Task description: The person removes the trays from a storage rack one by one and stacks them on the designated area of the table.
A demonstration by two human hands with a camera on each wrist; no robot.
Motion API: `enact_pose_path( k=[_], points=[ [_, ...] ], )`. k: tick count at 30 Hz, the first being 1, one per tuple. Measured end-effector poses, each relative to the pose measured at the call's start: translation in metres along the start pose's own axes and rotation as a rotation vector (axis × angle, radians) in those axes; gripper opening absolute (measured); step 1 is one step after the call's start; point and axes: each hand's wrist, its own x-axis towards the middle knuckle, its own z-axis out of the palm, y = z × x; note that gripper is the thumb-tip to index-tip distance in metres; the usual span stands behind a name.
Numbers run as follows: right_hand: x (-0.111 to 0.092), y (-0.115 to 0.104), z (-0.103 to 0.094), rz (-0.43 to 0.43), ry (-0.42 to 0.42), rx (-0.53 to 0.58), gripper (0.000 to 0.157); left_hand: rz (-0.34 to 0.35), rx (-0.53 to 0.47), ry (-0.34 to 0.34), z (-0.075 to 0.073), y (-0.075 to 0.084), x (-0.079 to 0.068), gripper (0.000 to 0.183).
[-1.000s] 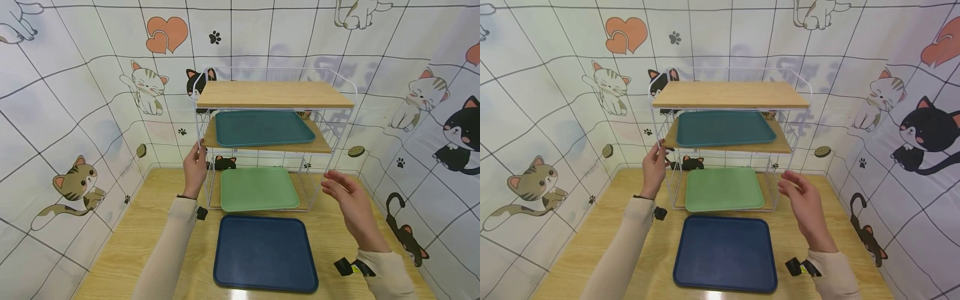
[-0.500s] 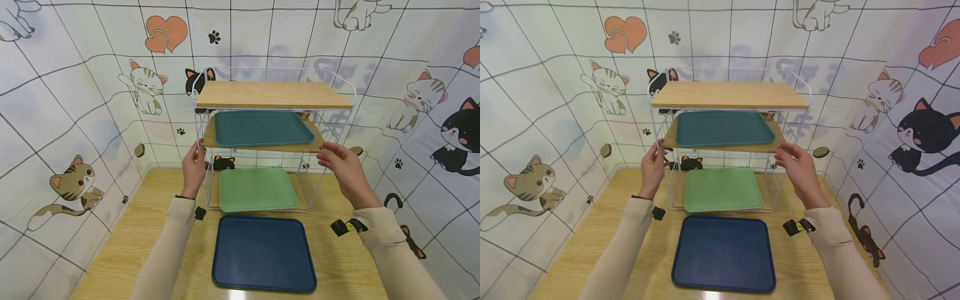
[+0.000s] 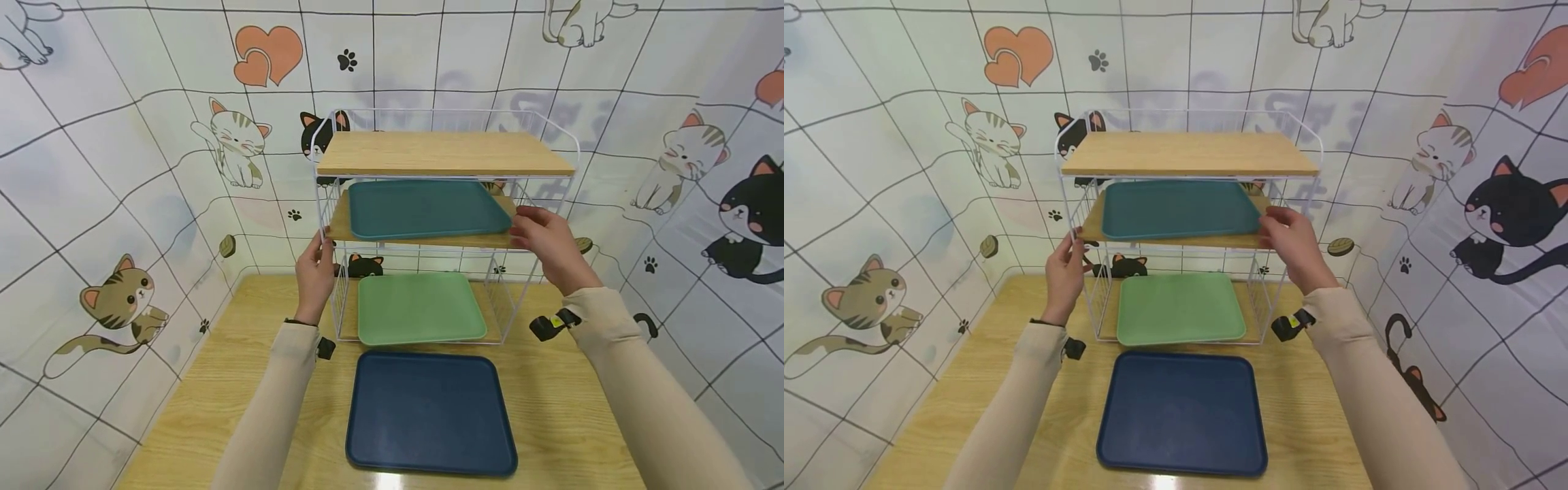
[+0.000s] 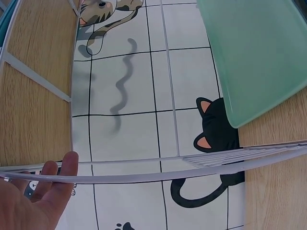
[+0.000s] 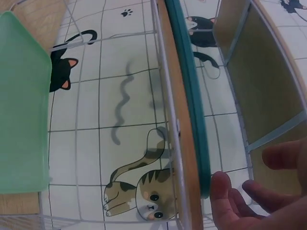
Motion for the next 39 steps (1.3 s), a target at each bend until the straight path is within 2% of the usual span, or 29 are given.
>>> enact_pose_path(
  k=[7, 12, 18, 25, 34, 39],
  points=[
    [0.017, 0.000, 0.003, 0.028, -0.021, -0.087, 0.065, -0.009, -0.033, -0.005, 0.000, 0.000, 0.000, 0.038],
    [0.027, -0.002, 0.005, 0.018, 0.001, -0.175, 0.067, -0.007, -0.017, -0.009, 0.001, 0.001, 0.000, 0.038],
    [0.035, -0.004, 0.006, 0.053, 0.022, -0.293, 0.067, -0.003, -0.011, -0.015, 0.001, 0.001, 0.001, 0.039],
    [0.040, -0.012, 0.007, 0.050, -0.011, -0.396, 0.065, 0.012, 0.015, -0.021, -0.003, 0.044, -0.012, 0.040],
    [0.048, -0.005, 0.012, 0.006, 0.054, -0.507, 0.053, 0.001, 0.015, -0.021, -0.005, 0.043, -0.013, 0.039],
    [0.047, -0.006, 0.012, 0.046, 0.010, -0.473, 0.055, -0.002, 0.015, -0.028, -0.005, 0.040, -0.013, 0.039]
  ],
)
